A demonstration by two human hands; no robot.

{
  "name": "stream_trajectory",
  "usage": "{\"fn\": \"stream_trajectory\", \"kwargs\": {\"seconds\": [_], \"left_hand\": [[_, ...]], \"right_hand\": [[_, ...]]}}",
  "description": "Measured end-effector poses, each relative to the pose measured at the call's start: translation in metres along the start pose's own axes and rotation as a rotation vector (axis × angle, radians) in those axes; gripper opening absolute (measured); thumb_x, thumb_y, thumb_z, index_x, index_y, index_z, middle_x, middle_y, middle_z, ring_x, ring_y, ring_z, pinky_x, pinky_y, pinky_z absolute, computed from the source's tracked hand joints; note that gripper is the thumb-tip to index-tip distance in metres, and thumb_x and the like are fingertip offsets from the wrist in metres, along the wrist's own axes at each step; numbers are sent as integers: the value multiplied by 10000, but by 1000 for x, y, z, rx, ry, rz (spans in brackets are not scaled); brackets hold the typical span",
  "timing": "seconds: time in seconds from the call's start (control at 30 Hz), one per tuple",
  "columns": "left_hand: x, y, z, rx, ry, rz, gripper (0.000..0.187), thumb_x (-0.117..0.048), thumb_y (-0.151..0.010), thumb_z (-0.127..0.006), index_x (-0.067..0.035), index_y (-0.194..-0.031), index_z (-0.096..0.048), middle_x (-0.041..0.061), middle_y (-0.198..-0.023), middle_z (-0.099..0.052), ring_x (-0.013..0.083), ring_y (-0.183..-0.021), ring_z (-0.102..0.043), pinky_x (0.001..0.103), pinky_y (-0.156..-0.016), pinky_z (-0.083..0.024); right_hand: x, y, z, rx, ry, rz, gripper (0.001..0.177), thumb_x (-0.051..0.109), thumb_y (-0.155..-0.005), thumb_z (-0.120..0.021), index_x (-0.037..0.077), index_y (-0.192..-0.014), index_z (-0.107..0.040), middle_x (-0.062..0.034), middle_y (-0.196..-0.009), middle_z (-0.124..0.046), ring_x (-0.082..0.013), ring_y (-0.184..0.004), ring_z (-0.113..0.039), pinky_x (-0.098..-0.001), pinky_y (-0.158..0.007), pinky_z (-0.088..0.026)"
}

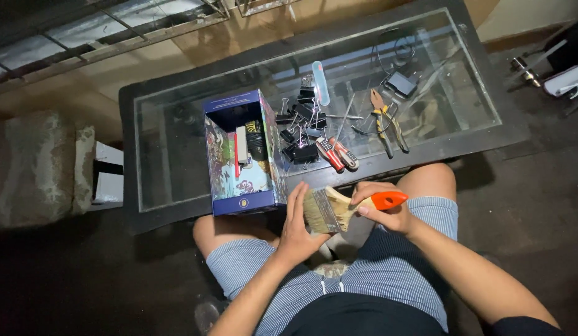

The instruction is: The person sits on the floor and uses a paintbrush to clean the bristles of a red-handled brush, then a blue-handled brush, by brushing them repeatedly. The person places the cleaned brushes into a decorative box on the glass table and briefly handles two small flag-shaped objects.

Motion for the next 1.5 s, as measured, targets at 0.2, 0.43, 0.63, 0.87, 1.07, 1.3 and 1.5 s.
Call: {"fn": "stream_trajectory", "kwargs": {"seconds": [0.2,0.43,0.63,0.87,1.07,1.3,1.5], "left_hand": [[-13,0,6,59,-22,20,980,-4,-710,-805,-47,-1540,-287,194,-1613,-244,481,-1484,-261,648,-1158,-350],[10,2,-1,44,-8,113,971,-46,-777,-771,-100,-1591,-244,190,-1495,-390,462,-1402,-415,632,-1094,-455],[12,6,-3,3,12,99,958,58,-759,-732,-53,-1592,-271,236,-1442,-468,478,-1369,-452,616,-1101,-456],[13,5,-2,-9,-8,144,921,63,-722,-681,-41,-1570,-335,242,-1416,-514,455,-1347,-494,570,-1090,-485],[12,6,-6,-46,-58,91,862,51,-705,-696,0,-1514,-402,234,-1381,-552,432,-1305,-546,544,-1064,-511],[21,4,-12,-191,-165,-185,591,-18,-654,-811,-9,-1224,-651,154,-915,-679,314,-796,-726,393,-665,-628],[31,1,-5,-318,-253,-303,119,-223,-874,-810,-149,-960,-776,-36,-719,-701,134,-627,-706,217,-523,-582]], "right_hand": [[1,2,-4,-17,69,-56,147,101,-876,-712,-37,-895,-759,-160,-644,-649,-214,-563,-606,-320,-564,-450],[-2,-8,-11,-47,284,-148,185,132,-883,-743,2,-1014,-738,-185,-754,-679,-224,-668,-616,-361,-622,-464],[-1,-14,-24,-59,299,-492,463,120,-811,-835,77,-1254,-709,-190,-1008,-778,-203,-914,-672,-368,-802,-568],[4,-17,-24,28,271,-589,636,125,-804,-824,142,-1409,-631,-221,-1176,-743,-236,-1049,-652,-436,-901,-564],[2,-15,-21,110,288,-410,474,148,-889,-759,111,-1355,-676,-207,-1433,-613,-391,-1258,-619,-570,-1009,-499],[-11,-19,-11,99,322,-173,423,375,-1032,-548,54,-892,-785,-216,-1443,-614,-480,-1427,-439,-619,-1130,-346],[-57,-30,47,-283,395,-321,307,220,-1019,-710,86,-744,-675,-9,-699,-642,-139,-749,-583,-312,-745,-462]]}}
Point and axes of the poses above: each hand's wrist, its own y-axis away from the middle knuckle, its own z-axis out of the back of the hand, x = y × z, the point moved 1 cm from there along -y, towards the middle knuckle
